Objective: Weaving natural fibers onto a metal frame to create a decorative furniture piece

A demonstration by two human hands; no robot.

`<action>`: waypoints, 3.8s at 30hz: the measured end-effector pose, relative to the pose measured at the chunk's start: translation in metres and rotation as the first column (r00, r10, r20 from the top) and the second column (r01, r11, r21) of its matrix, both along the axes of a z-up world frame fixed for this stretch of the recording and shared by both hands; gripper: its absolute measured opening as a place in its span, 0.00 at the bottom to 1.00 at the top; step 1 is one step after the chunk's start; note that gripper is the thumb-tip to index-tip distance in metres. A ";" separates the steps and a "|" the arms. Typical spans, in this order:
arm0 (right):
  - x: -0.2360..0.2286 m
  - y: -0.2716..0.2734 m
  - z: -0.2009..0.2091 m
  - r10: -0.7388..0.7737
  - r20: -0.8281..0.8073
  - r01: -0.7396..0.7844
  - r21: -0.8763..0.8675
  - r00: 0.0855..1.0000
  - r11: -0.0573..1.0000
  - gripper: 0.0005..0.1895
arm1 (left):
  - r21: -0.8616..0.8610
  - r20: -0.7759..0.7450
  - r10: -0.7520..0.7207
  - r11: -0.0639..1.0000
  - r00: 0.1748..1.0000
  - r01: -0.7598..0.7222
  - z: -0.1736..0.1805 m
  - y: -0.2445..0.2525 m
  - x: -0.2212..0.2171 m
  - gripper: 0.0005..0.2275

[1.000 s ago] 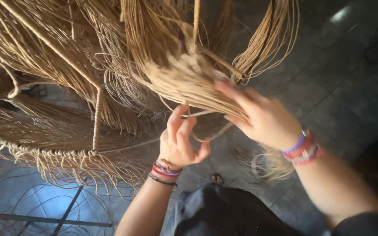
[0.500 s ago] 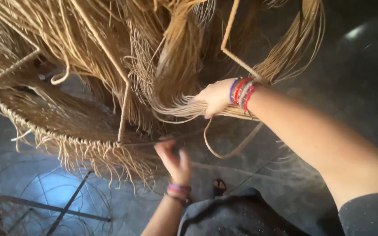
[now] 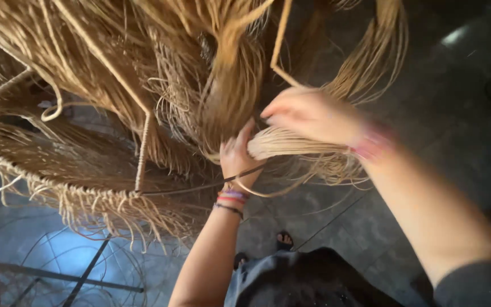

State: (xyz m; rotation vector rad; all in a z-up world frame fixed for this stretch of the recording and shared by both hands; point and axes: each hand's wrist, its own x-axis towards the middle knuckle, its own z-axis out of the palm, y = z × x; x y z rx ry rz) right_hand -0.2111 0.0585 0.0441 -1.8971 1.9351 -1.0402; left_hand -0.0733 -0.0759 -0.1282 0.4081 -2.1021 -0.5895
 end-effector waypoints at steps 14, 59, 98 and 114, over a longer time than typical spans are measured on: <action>-0.024 0.139 -0.209 -0.833 0.071 0.791 -0.367 0.548 0.489 0.69 | 0.276 0.310 0.085 0.945 0.947 -0.175 -0.045 0.010 0.006 0.15; 0.110 0.073 -0.138 -0.330 -0.035 0.297 -0.351 0.944 0.888 0.10 | 0.664 0.040 -0.100 0.746 0.994 0.048 -0.053 0.023 0.074 0.22; 0.122 0.085 -0.206 -0.451 0.650 0.330 0.309 0.612 0.892 0.30 | 0.160 0.787 -0.206 0.979 0.581 0.131 -0.068 -0.008 0.088 0.33; 0.152 0.084 -0.215 0.316 0.942 0.606 -0.320 0.118 0.729 0.23 | 0.463 0.226 -0.500 0.810 0.836 0.359 0.007 0.004 0.143 0.13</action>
